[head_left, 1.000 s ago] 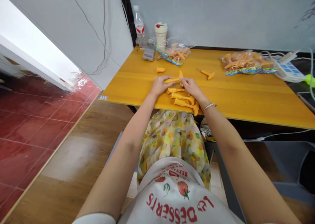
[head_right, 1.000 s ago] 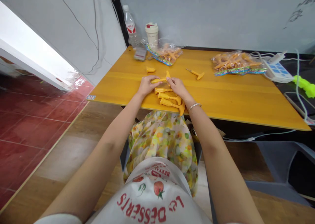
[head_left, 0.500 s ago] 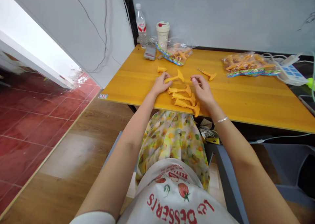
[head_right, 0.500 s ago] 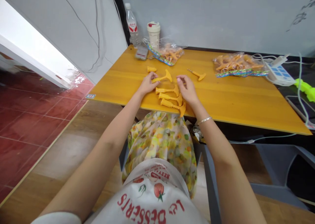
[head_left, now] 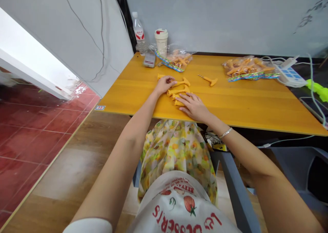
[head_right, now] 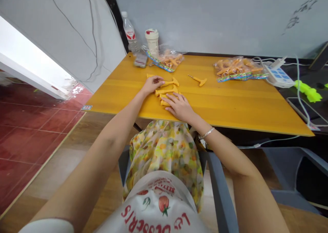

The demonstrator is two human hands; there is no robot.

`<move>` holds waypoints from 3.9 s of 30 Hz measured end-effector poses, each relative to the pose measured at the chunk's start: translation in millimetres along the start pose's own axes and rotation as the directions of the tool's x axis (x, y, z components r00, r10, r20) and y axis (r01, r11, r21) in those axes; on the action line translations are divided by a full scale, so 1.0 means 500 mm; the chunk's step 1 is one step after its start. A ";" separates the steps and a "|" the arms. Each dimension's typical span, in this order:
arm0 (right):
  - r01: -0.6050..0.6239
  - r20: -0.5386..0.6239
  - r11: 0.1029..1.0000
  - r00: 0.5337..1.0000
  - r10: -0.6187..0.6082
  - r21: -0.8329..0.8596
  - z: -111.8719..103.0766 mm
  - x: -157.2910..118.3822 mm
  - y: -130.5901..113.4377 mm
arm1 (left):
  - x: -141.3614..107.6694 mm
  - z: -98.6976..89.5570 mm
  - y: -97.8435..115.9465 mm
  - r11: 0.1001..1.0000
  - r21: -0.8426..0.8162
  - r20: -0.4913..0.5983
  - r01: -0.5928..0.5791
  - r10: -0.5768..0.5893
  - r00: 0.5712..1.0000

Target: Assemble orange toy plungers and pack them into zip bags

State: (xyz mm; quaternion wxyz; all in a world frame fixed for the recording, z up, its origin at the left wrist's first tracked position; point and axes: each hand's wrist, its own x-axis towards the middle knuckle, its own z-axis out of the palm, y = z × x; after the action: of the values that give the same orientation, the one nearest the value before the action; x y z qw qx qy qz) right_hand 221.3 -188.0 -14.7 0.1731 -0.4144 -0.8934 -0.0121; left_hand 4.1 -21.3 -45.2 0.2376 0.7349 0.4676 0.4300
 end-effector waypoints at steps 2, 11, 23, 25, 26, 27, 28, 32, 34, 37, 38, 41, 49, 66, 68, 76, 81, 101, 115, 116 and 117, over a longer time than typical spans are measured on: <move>-0.008 0.009 1.000 1.000 0.007 0.007 0.002 0.022 0.012 | 0.015 -0.008 -0.006 1.000 0.020 -0.075 -0.009 0.010 0.997; -0.184 -0.153 0.977 0.968 0.200 0.112 -0.008 0.099 0.151 | 0.042 -0.061 -0.080 0.956 0.279 -0.213 0.093 -0.033 0.977; -0.576 -0.163 0.811 0.814 0.557 -0.101 -0.009 0.036 0.279 | -0.078 -0.056 0.012 0.987 0.126 -0.299 -0.105 0.138 0.944; -0.554 -0.154 0.824 0.830 0.536 -0.117 -0.010 0.040 0.271 | -0.107 -0.044 0.044 0.985 0.110 -0.328 -0.132 0.161 0.931; -0.551 -0.150 0.826 0.833 0.533 -0.122 -0.011 0.042 0.268 | -0.119 -0.040 0.056 0.983 0.114 -0.326 -0.140 0.171 0.930; -0.553 -0.152 0.824 0.831 0.535 -0.125 -0.012 0.043 0.265 | -0.130 -0.037 0.066 0.981 0.127 -0.313 -0.144 0.178 0.933; -0.560 -0.162 0.819 0.826 0.540 -0.126 -0.012 0.045 0.263 | -0.138 -0.035 0.072 0.979 0.144 -0.291 -0.144 0.181 0.939; -0.557 -0.264 0.827 0.811 0.523 -0.073 -0.019 0.055 0.232 | -0.149 -0.033 0.081 0.970 0.207 -0.191 -0.129 0.169 0.967; -0.493 -0.354 0.868 0.822 0.446 -0.051 -0.022 0.064 0.197 | -0.147 -0.034 0.080 0.967 0.221 -0.172 -0.127 0.167 0.971; -0.357 -0.443 0.931 0.850 0.286 -0.083 -0.021 0.081 0.130 | -0.145 -0.035 0.078 0.966 0.226 -0.169 -0.128 0.169 0.971; -0.317 -0.443 0.944 0.862 0.246 -0.094 -0.019 0.086 0.110 | -0.146 -0.036 0.078 0.966 0.223 -0.170 -0.127 0.167 0.971; -0.247 -0.417 0.964 0.890 0.185 -0.100 -0.013 0.097 0.072 | -0.148 -0.037 0.079 0.969 0.215 -0.169 -0.118 0.156 0.973; -0.248 -0.378 0.967 0.901 0.210 -0.054 -0.012 0.090 0.068 | -0.154 -0.041 0.092 0.964 0.220 -0.163 -0.150 0.188 0.968; 0.013 -0.449 0.998 0.892 -0.040 -0.062 0.033 0.099 0.042 | -0.162 -0.041 0.102 0.893 0.367 0.006 -0.259 0.276 0.961; 0.009 -0.505 1.000 0.863 -0.023 -0.030 0.033 0.093 0.051 | -0.160 -0.043 0.099 0.909 0.341 -0.021 -0.241 0.263 0.965; 0.018 -0.516 0.999 0.857 0.003 0.036 0.030 0.087 0.082 | -0.156 -0.042 0.086 0.935 0.264 -0.036 -0.236 0.254 0.967; -0.081 -0.470 0.995 0.877 0.097 0.054 0.035 0.090 0.074 | -0.155 -0.037 0.083 0.925 0.287 0.015 -0.249 0.256 0.967; -0.194 -0.486 0.981 0.854 0.185 0.034 0.050 0.092 0.090 | -0.152 -0.038 0.080 0.944 0.251 0.008 -0.213 0.218 0.976; -0.109 -0.478 0.993 0.875 0.078 -0.036 0.032 0.086 0.083 | -0.155 -0.044 0.088 0.945 0.260 0.025 -0.198 0.198 0.980; -0.112 -0.482 0.993 0.872 0.080 -0.038 0.033 0.086 0.084 | -0.155 -0.044 0.088 0.945 0.261 0.031 -0.198 0.197 0.980; -0.117 -0.485 0.992 0.871 0.085 -0.037 0.035 0.087 0.084 | -0.154 -0.043 0.089 0.944 0.263 0.036 -0.199 0.197 0.980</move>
State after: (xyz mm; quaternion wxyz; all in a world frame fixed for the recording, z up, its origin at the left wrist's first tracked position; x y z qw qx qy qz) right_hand 221.4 -125.9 -22.3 0.3767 -0.4498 -0.7984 -0.1351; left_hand -7.8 -111.1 -32.4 0.0952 0.8053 0.4435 0.3818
